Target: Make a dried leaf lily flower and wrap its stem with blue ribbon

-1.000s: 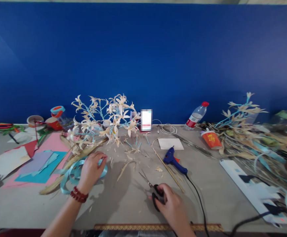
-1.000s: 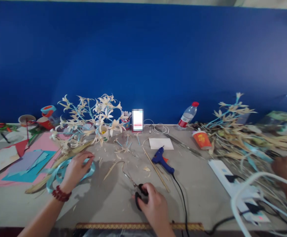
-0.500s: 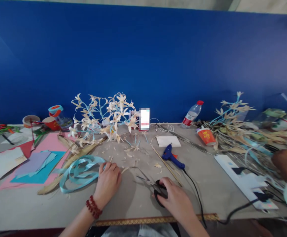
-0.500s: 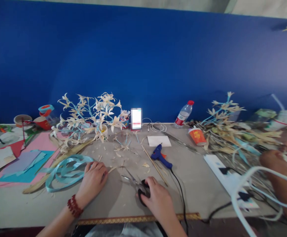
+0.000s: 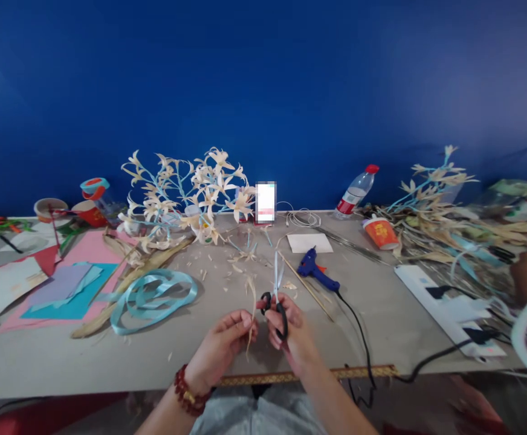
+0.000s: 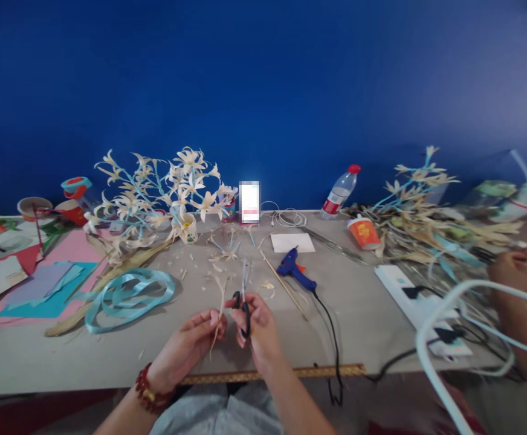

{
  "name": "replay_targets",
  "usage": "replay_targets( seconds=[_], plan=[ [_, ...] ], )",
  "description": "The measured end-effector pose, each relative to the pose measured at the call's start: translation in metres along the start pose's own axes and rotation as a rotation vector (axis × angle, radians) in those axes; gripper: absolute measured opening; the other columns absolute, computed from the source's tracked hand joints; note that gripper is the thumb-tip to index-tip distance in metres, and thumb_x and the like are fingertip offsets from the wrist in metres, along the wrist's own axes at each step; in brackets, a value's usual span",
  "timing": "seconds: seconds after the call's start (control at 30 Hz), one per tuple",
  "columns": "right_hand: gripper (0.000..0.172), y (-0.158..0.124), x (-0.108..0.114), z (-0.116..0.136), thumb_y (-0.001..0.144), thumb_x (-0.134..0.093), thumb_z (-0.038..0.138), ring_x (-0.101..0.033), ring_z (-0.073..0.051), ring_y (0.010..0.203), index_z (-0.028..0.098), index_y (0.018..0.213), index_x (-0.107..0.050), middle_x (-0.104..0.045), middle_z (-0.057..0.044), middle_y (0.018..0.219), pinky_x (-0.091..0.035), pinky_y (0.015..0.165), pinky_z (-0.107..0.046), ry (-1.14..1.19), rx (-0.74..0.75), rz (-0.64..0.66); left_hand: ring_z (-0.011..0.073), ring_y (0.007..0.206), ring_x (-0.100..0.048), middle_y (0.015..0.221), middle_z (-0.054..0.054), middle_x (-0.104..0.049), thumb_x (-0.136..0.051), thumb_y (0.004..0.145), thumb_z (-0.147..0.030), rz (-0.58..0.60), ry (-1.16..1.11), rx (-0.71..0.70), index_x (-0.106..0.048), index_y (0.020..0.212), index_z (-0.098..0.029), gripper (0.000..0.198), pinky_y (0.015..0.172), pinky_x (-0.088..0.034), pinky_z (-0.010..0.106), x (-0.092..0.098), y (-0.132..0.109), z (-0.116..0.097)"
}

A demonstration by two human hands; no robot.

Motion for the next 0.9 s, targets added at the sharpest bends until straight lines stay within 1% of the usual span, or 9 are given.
replay_targets(
  seconds=[0.1,0.2,0.3,0.43,0.5,0.6,0.7,0.8,0.9],
  plan=[
    [0.040,-0.001,-0.011,0.000,0.060,-0.087,0.029,-0.039,-0.001,0.034,0.019,0.083,-0.056,-0.068,0.003,0.071,-0.027,0.028,-0.011,-0.018,-0.041,0.032,0.0121,0.071,-0.054,0.075,0.003,-0.061,-0.073,0.081,-0.029,0.030,-0.051,0.013,-0.070,0.078,-0.013,0.017,0.073,-0.042,0.023,-0.010,-0.001,0.004],
    [0.040,-0.002,-0.013,0.001,0.057,-0.088,0.025,-0.044,-0.003,0.036,0.019,0.080,-0.055,-0.063,0.006,0.061,-0.027,0.028,-0.010,-0.055,-0.032,0.047,0.0125,0.072,-0.055,0.074,0.003,-0.062,-0.074,0.081,-0.028,0.039,-0.058,0.016,-0.071,0.079,-0.012,0.016,0.074,-0.043,0.024,-0.011,-0.003,0.003],
    [0.040,-0.002,-0.012,-0.001,0.058,-0.088,0.026,-0.050,-0.006,0.039,0.019,0.079,-0.055,-0.063,0.006,0.062,-0.030,0.030,-0.011,-0.070,-0.022,0.046,0.0126,0.072,-0.055,0.073,0.003,-0.062,-0.074,0.081,-0.028,0.054,-0.064,0.023,-0.070,0.078,-0.012,0.017,0.074,-0.042,0.024,-0.012,-0.006,0.004],
    [0.039,-0.001,-0.011,0.002,0.058,-0.087,0.025,-0.055,-0.008,0.048,0.021,0.078,-0.053,-0.064,0.006,0.067,-0.042,0.041,-0.015,-0.087,0.012,0.058,0.0128,0.071,-0.055,0.074,0.003,-0.062,-0.071,0.084,-0.032,0.060,-0.021,0.026,-0.068,0.076,-0.013,0.021,0.074,-0.042,0.024,-0.012,-0.008,0.007],
    [0.038,-0.002,-0.012,0.006,0.059,-0.086,0.022,-0.053,-0.007,0.049,0.021,0.077,-0.052,-0.063,0.006,0.067,-0.043,0.045,-0.016,-0.142,0.054,0.075,0.0142,0.074,-0.056,0.077,0.003,-0.063,-0.067,0.087,-0.035,0.025,0.070,-0.032,-0.067,0.080,-0.014,0.022,0.076,-0.042,0.025,-0.009,-0.007,0.002],
    [0.035,-0.006,-0.012,0.008,0.062,-0.083,0.020,-0.046,-0.006,0.046,0.021,0.077,-0.051,-0.059,0.007,0.062,-0.036,0.044,-0.015,-0.271,0.107,0.083,0.0173,0.083,-0.058,0.087,0.004,-0.065,-0.069,0.084,-0.035,-0.077,0.244,-0.203,-0.066,0.091,-0.017,0.019,0.079,-0.043,0.028,-0.002,-0.006,-0.020],
    [0.031,-0.014,-0.011,0.006,0.066,-0.079,0.019,-0.040,-0.006,0.043,0.021,0.077,-0.050,-0.051,0.010,0.052,-0.031,0.042,-0.016,-0.413,0.152,0.059,0.0178,0.082,-0.058,0.086,0.003,-0.064,-0.073,0.080,-0.033,-0.145,0.381,-0.333,-0.065,0.090,-0.018,0.019,0.078,-0.044,0.027,-0.003,-0.005,-0.040],
    [0.030,-0.019,-0.010,0.004,0.068,-0.077,0.020,-0.039,-0.007,0.043,0.022,0.078,-0.049,-0.049,0.010,0.051,-0.029,0.042,-0.017,-0.498,0.188,0.065,0.0158,0.076,-0.055,0.077,0.001,-0.061,-0.070,0.082,-0.032,-0.146,0.437,-0.372,-0.064,0.080,-0.017,0.016,0.073,-0.043,0.025,-0.008,-0.003,-0.048],
    [0.031,-0.020,-0.006,0.010,0.068,-0.079,0.023,-0.041,-0.006,0.044,0.021,0.080,-0.051,-0.058,0.007,0.060,-0.032,0.044,-0.018,-0.441,0.188,0.052,0.0140,0.073,-0.054,0.075,0.000,-0.060,-0.069,0.084,-0.031,-0.133,0.339,-0.320,-0.062,0.081,-0.017,0.016,0.071,-0.042,0.024,-0.007,-0.001,-0.047]
  ],
)
Point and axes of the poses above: each hand's wrist, its own y-axis towards the middle knuckle, its own x-axis out of the back of the hand, z = x × y, the point moved 10 cm from there along y, towards the middle knuckle
